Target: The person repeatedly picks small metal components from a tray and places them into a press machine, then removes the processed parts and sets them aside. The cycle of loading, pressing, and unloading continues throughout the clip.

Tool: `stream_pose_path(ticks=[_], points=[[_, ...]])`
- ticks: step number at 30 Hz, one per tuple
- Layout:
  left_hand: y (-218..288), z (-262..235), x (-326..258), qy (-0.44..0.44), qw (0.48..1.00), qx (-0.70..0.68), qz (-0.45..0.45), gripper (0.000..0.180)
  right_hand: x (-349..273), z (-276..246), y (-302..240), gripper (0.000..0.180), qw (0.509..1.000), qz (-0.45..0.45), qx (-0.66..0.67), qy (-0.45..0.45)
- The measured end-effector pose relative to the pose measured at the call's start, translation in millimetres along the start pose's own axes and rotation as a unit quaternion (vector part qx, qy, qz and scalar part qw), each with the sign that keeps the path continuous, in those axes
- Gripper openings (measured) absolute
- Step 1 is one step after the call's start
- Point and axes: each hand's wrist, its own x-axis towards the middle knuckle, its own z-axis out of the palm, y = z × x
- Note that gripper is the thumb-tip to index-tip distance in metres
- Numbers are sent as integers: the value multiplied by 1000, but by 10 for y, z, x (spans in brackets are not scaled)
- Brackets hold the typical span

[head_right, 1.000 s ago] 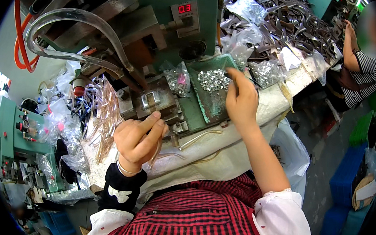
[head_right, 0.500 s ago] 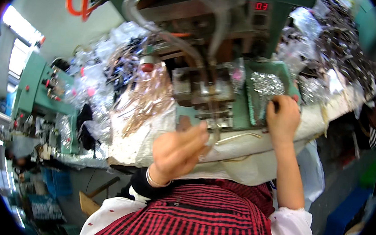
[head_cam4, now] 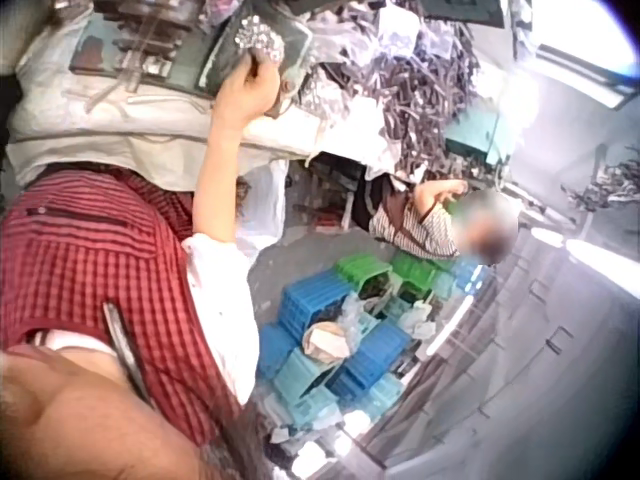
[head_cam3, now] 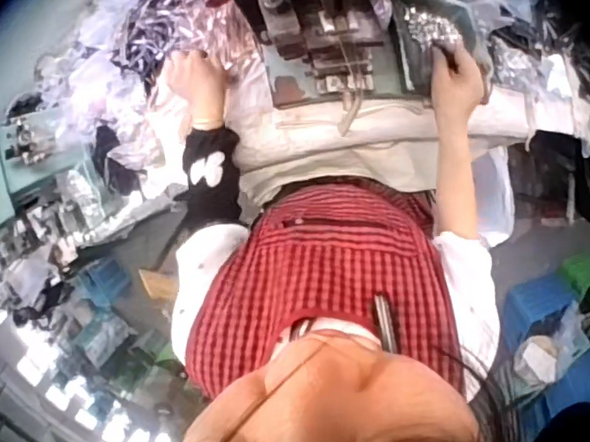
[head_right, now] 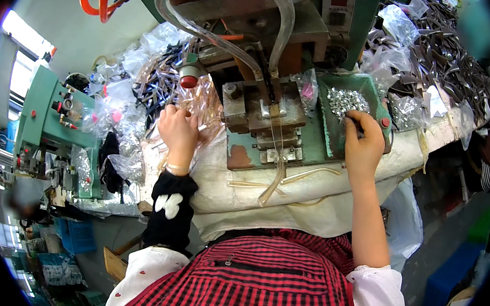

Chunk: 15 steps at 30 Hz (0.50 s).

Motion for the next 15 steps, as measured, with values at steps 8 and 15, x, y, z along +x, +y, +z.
stream_pose_path(ticks=[8,15], points=[[-194,196,13,-174,980,-90,-28,23,-137,-344,-617,14,988,25,142,-59],[-442,48,65,-194,967,-158,-54,30,51,444,-1101,31,965,-31,255,-59]])
